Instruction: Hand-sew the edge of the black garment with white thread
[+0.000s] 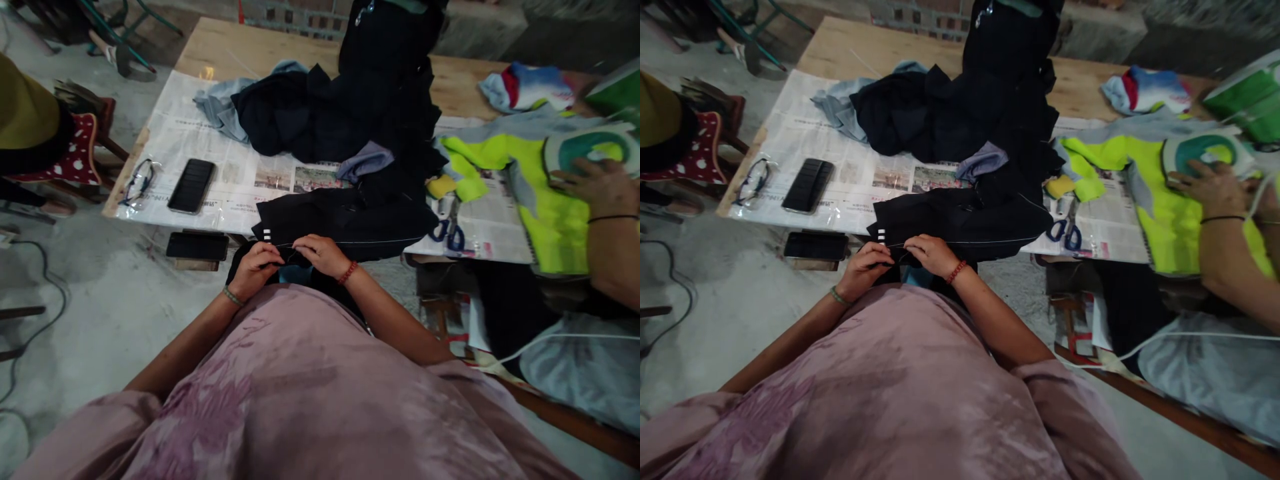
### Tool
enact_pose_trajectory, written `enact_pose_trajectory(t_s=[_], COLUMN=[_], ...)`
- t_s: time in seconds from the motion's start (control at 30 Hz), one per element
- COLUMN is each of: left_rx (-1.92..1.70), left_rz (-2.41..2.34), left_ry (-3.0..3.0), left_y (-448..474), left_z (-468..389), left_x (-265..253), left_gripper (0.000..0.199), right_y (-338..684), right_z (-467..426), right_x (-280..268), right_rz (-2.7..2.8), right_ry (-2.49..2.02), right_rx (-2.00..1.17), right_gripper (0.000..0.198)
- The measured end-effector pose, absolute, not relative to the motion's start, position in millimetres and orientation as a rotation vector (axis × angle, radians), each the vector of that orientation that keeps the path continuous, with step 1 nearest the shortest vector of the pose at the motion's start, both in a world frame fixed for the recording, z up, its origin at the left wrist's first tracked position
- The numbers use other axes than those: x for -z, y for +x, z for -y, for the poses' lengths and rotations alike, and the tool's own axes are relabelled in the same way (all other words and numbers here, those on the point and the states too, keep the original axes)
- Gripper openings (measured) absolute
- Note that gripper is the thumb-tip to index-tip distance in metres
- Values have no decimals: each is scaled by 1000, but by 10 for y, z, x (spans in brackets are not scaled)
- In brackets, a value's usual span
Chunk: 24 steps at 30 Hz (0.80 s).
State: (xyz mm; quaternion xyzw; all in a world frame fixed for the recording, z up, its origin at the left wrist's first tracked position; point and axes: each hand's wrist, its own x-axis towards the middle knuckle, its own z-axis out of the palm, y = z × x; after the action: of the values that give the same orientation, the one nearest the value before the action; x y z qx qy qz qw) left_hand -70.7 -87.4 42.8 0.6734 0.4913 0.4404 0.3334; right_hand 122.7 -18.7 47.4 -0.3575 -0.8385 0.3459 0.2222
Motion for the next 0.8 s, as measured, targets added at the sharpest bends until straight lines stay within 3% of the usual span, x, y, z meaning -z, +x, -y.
enact_pose_trajectory(t_s=[0.8], left_rx=[-1202], left_rz=[-1255], left_ry=[1877], left_y=[-727], left_z=[895], left_x=[-364], left_gripper=[8], right_y=[985], right_z=[313], right_x=[-540], right_rz=[2009], right_ry=[-990], right_rx=[-1169], right_gripper=[26])
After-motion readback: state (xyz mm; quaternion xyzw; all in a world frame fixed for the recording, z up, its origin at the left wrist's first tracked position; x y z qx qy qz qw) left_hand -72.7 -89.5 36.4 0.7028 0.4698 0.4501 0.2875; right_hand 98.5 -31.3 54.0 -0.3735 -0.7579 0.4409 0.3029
